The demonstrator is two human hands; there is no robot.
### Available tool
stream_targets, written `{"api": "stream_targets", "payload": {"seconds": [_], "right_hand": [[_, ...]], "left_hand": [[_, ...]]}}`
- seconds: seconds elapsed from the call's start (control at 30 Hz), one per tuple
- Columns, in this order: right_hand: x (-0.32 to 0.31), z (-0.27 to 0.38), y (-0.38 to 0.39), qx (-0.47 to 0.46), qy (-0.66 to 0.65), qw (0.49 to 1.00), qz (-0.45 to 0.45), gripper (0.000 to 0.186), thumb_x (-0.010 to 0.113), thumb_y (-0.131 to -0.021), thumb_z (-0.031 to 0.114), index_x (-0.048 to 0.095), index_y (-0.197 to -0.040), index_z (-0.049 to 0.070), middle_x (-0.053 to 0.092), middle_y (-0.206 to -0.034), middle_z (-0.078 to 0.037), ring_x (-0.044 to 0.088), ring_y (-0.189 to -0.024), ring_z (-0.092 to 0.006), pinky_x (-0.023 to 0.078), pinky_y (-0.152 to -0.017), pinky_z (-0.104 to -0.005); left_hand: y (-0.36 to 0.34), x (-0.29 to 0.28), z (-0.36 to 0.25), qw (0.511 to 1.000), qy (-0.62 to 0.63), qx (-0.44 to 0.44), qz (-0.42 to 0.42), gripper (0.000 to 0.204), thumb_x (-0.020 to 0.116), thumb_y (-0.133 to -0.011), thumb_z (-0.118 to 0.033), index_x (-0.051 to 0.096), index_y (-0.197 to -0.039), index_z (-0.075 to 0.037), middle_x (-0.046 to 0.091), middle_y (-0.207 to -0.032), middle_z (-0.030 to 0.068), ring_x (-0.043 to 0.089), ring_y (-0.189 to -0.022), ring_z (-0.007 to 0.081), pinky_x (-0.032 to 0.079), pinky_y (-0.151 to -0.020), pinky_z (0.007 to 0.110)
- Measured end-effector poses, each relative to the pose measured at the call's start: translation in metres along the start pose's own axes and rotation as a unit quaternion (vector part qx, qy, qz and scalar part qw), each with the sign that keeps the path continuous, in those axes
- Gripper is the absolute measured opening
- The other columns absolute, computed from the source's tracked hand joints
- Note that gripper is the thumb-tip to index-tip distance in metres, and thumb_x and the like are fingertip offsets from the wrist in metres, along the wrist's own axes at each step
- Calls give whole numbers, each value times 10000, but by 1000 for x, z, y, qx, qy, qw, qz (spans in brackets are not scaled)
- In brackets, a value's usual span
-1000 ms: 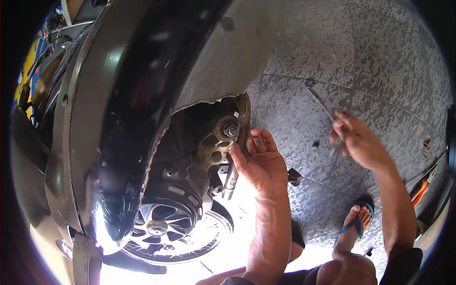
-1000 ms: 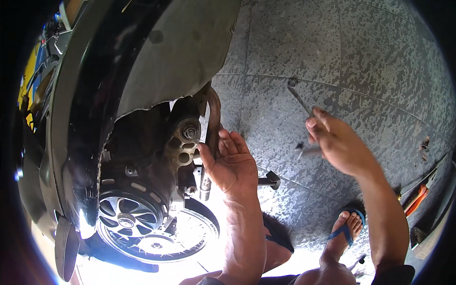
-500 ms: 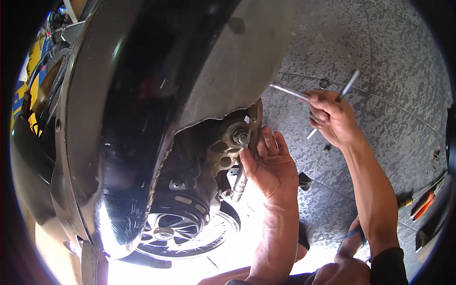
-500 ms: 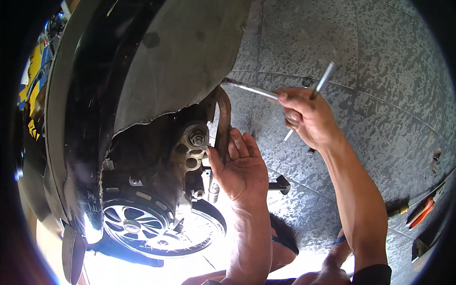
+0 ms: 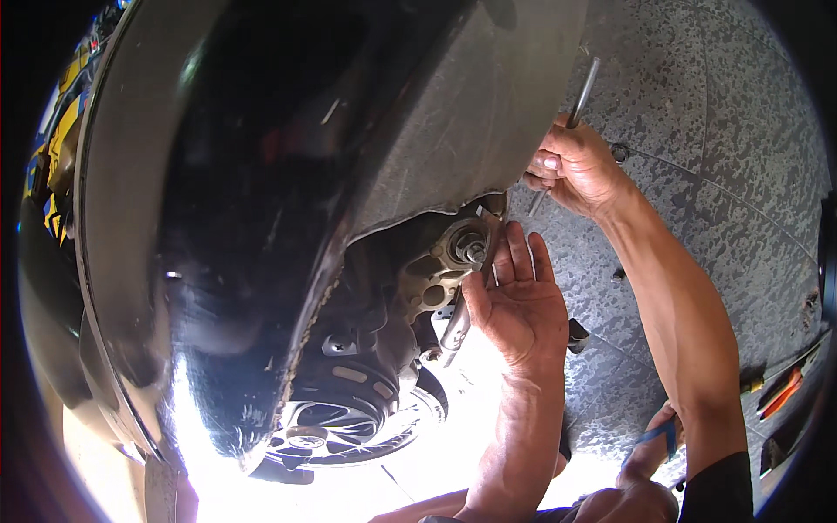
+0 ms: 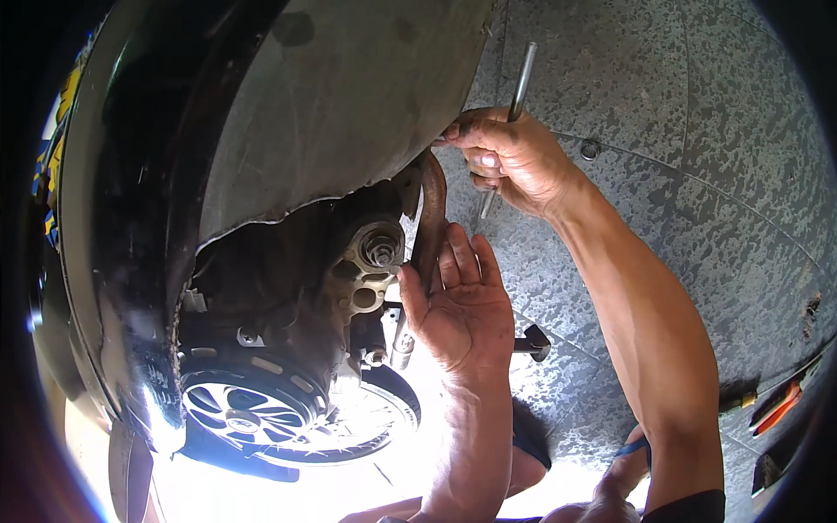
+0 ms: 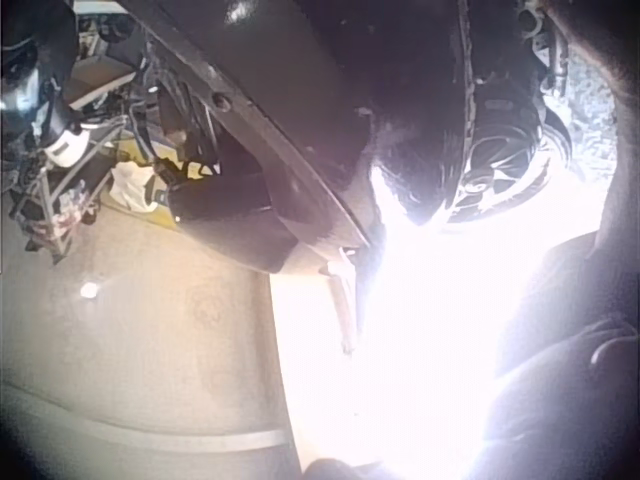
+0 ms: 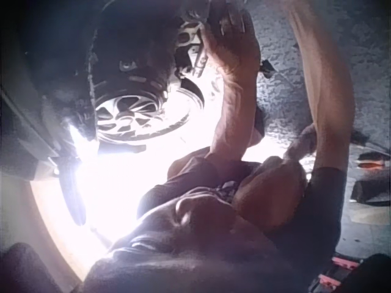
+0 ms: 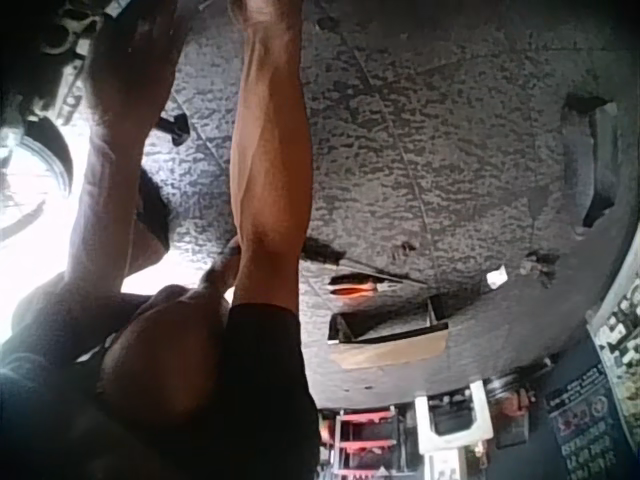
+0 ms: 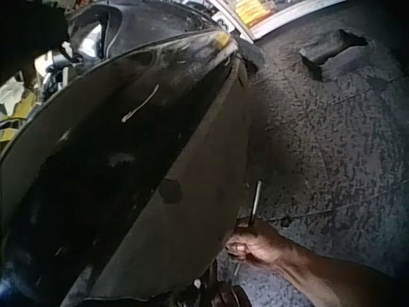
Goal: The person uses a T-handle wrench to unscrew a bolt from a metal bracket on a motorcycle while holding the bracket by hand.
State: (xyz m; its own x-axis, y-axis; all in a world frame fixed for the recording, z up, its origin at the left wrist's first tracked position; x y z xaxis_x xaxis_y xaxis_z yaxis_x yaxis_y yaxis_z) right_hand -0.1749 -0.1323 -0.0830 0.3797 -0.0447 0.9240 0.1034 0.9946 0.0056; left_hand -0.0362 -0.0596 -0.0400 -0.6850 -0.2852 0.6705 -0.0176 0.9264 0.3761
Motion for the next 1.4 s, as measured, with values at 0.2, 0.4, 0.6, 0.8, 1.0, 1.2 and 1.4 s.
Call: {"api": "stream_targets", "payload": {"seconds": [0.2, 0.4, 0.6, 0.8, 1.0, 1.2, 1.4], "right_hand": [[3, -6, 4, -8, -30, 999, -17, 230, 684, -792, 207, 671, -900, 4, 377, -508, 97, 312, -460, -23, 256, -488, -222], [2, -9, 3, -17, -36, 999, -23, 217, 686, -794, 212, 671, -887, 17, 358, -496, 104, 298, -443, -28, 262, -482, -223], [3, -10, 2, -14, -36, 999, -32, 211, 678, -797, 216, 670, -871, 19, 357, -494, 105, 293, -445, -28, 266, -487, -231], [1, -4, -7, -5, -19, 999, -26, 149, 644, -797, 158, 674, -853, 23, 367, -501, 91, 295, -454, -37, 254, -495, -238], [1, -3, -14, 26, -21, 999, -29, 127, 638, -799, 141, 677, -848, 31, 367, -501, 80, 294, -456, -47, 257, -496, -241], [-2, -2, -6, 47, -18, 998, -35, 119, 657, -803, 180, 666, -795, 62, 364, -508, 90, 297, -461, -42, 272, -487, -240], [9, 13, -6, 32, 10, 997, -64, 119, 666, -803, 164, 637, -747, 63, 353, -528, 87, 287, -470, -42, 261, -485, -241]], "left_hand": [[-4, -7, -5, 999, -34, 39, 18, 376, 650, -884, -286, 567, -1149, -33, 629, -1147, 100, 588, -1113, 228, 404, -1057, 422], [0, 1, -7, 998, -34, 48, 4, 346, 639, -897, -259, 563, -1140, -24, 645, -1105, 107, 611, -1074, 228, 418, -1058, 417], [-4, -5, -9, 998, -38, 41, 13, 335, 633, -901, -264, 567, -1125, -23, 623, -1140, 115, 595, -1096, 230, 418, -1057, 420], [-3, 2, 3, 1000, -15, 3, 0, 319, 632, -900, -278, 570, -1088, -29, 622, -1109, 92, 590, -1072, 221, 448, -1005, 407], [50, 49, 2, 911, -388, 70, 119, 310, 596, -941, -238, 578, -991, 67, 665, -923, 166, 608, -775, 152, 499, -725, 274], [63, 128, -18, 631, -603, 414, 259, 265, 594, -892, -89, 596, -1097, 79, 596, -1161, 234, 603, -1021, 276, 464, -904, 357], [78, 136, -46, 500, -709, 429, 252, 326, 588, -863, -108, 582, -1115, 99, 522, -1244, 281, 525, -1143, 378, 425, -933, 441]]}}
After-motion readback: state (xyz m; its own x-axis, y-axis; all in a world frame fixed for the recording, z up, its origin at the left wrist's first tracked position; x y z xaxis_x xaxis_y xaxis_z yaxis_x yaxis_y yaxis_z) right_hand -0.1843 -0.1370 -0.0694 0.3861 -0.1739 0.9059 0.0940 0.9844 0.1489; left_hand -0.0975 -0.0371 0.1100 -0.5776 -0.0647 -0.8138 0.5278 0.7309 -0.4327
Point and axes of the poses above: each hand's wrist, its own y-axis away from the middle knuckle, its own x-axis out of the palm, z = x × y, the point moved 6 cm from there along -y, towards the middle knuckle
